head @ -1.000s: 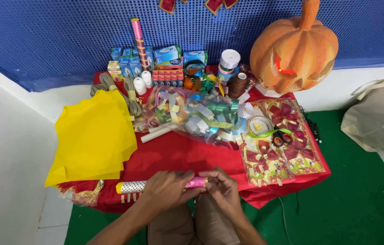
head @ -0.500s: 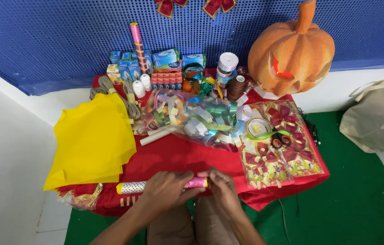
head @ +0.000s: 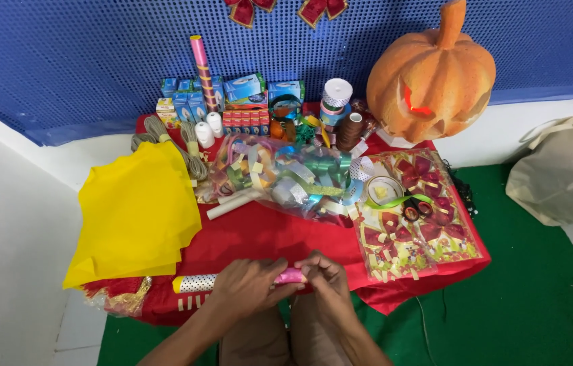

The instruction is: Wrapping a decorative tube with a pink ribbon and securing it.

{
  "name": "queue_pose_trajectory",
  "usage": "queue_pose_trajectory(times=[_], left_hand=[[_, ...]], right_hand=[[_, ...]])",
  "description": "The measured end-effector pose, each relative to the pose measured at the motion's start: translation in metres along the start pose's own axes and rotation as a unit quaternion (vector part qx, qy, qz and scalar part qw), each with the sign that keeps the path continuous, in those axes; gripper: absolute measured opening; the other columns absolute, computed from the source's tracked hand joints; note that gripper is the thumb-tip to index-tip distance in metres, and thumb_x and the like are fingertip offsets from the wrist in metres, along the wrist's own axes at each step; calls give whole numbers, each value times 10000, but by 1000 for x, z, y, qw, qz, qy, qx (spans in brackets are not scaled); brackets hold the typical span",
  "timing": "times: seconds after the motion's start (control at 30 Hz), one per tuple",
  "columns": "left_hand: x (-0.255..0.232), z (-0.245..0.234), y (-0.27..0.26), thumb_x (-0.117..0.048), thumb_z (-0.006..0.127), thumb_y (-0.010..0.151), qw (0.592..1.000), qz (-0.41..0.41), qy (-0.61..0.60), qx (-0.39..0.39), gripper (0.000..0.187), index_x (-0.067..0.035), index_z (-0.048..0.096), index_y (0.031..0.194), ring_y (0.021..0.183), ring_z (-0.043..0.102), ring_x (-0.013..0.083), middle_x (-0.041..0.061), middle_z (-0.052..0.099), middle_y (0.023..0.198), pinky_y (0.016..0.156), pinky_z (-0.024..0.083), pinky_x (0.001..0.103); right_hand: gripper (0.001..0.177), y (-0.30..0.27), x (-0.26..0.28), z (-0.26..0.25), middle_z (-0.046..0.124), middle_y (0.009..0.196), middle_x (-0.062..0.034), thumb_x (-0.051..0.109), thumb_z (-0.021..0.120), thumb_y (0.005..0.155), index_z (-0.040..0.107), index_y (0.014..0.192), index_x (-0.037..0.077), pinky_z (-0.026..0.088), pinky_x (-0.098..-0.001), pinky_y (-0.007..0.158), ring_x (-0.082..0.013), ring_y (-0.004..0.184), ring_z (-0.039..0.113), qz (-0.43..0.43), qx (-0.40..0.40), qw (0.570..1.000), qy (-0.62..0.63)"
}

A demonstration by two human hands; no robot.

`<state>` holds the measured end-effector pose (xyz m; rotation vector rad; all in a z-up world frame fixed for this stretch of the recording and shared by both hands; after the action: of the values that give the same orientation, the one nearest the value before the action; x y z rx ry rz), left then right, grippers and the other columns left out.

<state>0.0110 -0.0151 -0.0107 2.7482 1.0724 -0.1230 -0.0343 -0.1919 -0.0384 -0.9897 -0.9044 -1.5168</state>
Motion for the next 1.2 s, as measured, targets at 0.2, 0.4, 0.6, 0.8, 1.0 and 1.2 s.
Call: queue_pose_trajectory(times=[0.2,0.4,0.6,0.8,1.0,1.2], left_hand=[[-2,-6,3,-648,494,1021,1000,9,-19,-10,544,-143,669,1121,513,687,286,49,717,700,419,521,441],[-3,-3,0,-618,531,1026,1000,7,12,2,513,-145,663,1172,533,695,259,41,698,667,444,537,404],[3,-18,7,-614,494,1038,999,-8,-25,21,541,-113,671,1141,501,678,283,73,695,656,420,522,430],[1,-15,7,-544,536,1040,997,-10,-69,26,447,-117,656,1094,502,677,300,82,689,676,418,518,441],[1,-8,6,-609,521,1034,1000,-10,-4,17,554,-99,641,1214,533,713,293,99,722,689,454,565,426],[-2,-50,9,-469,451,1054,979,-21,-184,91,441,-68,617,1128,543,670,299,99,705,776,452,494,431]], right_hand=[[264,-5,14,4,687,926,-73,185,689,901,763,1035,-31,517,-292,788,-191,887,675,-29,39,999,6],[139,-3,1,2,667,792,-41,62,668,927,785,873,10,475,-254,702,-126,765,605,-36,-45,994,-93],[298,0,16,1,726,1163,-84,181,614,973,694,1216,29,537,-289,878,-180,1042,694,-28,89,989,-111],[113,-2,26,7,510,708,44,130,710,950,740,1050,88,375,-236,617,-71,666,460,-51,60,979,-189],[114,-1,20,10,583,712,35,66,730,923,770,1029,56,395,-221,608,-62,669,489,-85,33,982,-168],[137,0,20,7,647,772,19,88,697,939,763,1054,52,407,-233,614,-71,689,510,-107,29,978,-177]])
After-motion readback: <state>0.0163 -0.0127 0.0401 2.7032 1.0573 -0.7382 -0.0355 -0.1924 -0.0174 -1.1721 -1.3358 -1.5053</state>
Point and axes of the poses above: each hand's wrist, its own y-axis towards the middle knuckle, its own z-axis out of the palm, x = y × z, the point moved 2 cm from there along y, towards the middle knuckle
